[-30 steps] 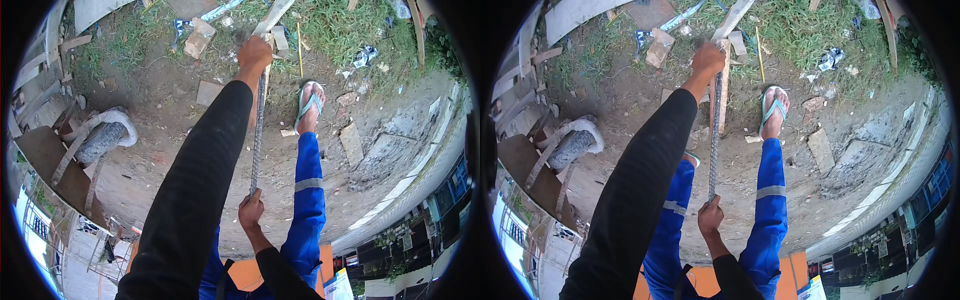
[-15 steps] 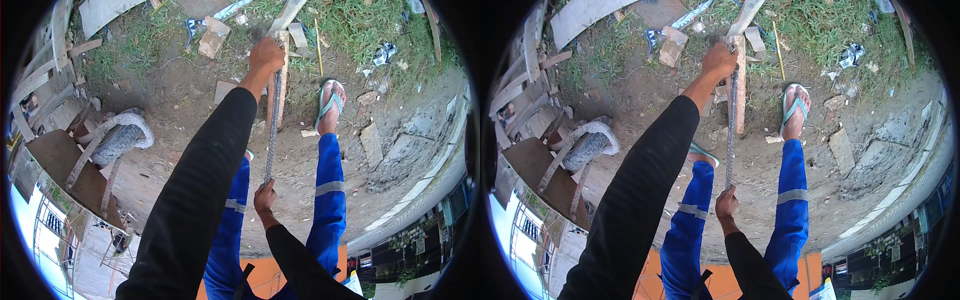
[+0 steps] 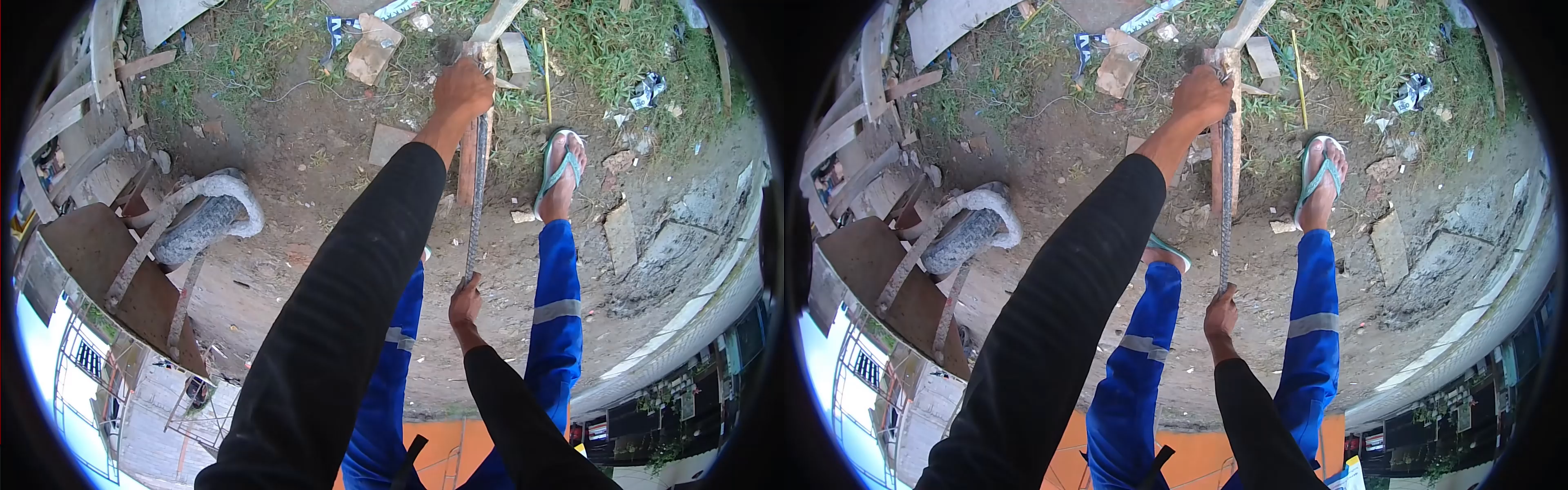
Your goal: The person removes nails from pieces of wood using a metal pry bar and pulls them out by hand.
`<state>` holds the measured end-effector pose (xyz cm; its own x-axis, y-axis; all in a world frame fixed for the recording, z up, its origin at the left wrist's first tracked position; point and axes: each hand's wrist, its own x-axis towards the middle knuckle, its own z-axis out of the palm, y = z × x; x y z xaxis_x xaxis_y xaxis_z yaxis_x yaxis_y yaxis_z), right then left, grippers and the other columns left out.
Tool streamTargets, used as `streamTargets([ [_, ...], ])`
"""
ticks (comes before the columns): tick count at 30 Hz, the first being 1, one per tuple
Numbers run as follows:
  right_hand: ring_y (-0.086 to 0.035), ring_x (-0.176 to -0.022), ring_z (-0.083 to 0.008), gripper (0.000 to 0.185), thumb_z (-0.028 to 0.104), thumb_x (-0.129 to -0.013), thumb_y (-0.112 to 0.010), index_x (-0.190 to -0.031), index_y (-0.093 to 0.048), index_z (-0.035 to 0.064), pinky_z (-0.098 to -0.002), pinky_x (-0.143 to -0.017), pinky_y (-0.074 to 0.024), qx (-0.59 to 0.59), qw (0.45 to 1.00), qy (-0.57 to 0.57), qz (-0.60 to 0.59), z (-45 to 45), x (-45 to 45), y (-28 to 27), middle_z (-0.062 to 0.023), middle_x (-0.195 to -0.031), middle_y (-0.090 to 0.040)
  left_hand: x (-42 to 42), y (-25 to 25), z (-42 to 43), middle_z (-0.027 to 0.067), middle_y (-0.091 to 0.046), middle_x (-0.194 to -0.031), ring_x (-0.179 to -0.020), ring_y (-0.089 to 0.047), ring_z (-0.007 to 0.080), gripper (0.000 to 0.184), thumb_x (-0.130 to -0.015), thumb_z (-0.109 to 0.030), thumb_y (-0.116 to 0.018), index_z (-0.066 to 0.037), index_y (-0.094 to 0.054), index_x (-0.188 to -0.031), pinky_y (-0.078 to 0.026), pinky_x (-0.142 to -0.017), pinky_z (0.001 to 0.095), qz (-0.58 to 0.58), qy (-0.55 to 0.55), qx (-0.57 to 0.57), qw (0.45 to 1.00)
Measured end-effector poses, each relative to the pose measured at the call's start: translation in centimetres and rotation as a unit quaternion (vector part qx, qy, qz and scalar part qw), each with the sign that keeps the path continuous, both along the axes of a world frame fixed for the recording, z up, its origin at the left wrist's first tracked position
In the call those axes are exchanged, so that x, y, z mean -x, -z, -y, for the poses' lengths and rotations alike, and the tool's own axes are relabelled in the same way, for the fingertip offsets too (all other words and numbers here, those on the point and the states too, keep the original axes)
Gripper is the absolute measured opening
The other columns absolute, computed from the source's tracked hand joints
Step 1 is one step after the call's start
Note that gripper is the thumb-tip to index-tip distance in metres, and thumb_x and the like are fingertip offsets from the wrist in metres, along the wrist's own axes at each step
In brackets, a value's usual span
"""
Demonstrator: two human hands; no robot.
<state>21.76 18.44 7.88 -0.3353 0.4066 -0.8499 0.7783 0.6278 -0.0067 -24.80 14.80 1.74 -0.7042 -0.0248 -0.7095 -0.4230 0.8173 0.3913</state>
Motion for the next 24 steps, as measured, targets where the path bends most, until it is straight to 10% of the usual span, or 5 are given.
streamTargets([
  [10, -0.062, -0.112, -0.0502, 0.045, 0.019, -0.097, -0.06, -0.136, -0.043, 0.0044, -0.0566, -0.093, -0.0493, 0.04, 0.996, -0.007, 0.081, -3.6, 3.5, 7.6, -0.0337, -0.114, -0.066, -1.1, -1.3, 1.1, 0.0252, -0.071, -0.112, -0.106, -0.069, 0.0426, 0.032, -0.091, -0.03, -0.071, 0.001, -0.072, -0.1, -0.055, -0.091, 0.0489, -0.026, -0.025, -0.032, 0.999],
  [17, -0.069, -0.068, -0.0412, 0.019, 0.018, -0.086, -0.067, -0.092, -0.062, 0.0006, -0.0505, -0.066, -0.0531, 0.103, 0.988, -0.082, -0.086, -6.0, 6.1, 3.4, -0.0209, -0.071, -0.068, -5.4, -1.2, 7.0, 0.0147, -0.075, -0.084, -0.088, -0.071, 0.0358, 0.023, -0.095, -0.025, -0.061, -0.008, -0.076, -0.101, -0.053, -0.084, 0.0484, -0.127, -0.24, -0.119, 0.955],
  [24, -0.04, -0.054, -0.0116, 0.035, 0.027, -0.092, -0.07, -0.075, -0.054, 0.0011, -0.035, -0.051, -0.0348, 0.144, 0.96, 0.19, -0.144, -5.0, 13.8, -10.6, -0.0027, -0.058, -0.044, -14.8, 0.3, 9.3, 0.0215, -0.075, -0.095, -0.097, -0.071, 0.0386, 0.029, -0.093, -0.028, -0.063, -0.008, -0.075, -0.109, -0.052, -0.091, 0.0478, 0.016, -0.292, -0.038, 0.955],
])
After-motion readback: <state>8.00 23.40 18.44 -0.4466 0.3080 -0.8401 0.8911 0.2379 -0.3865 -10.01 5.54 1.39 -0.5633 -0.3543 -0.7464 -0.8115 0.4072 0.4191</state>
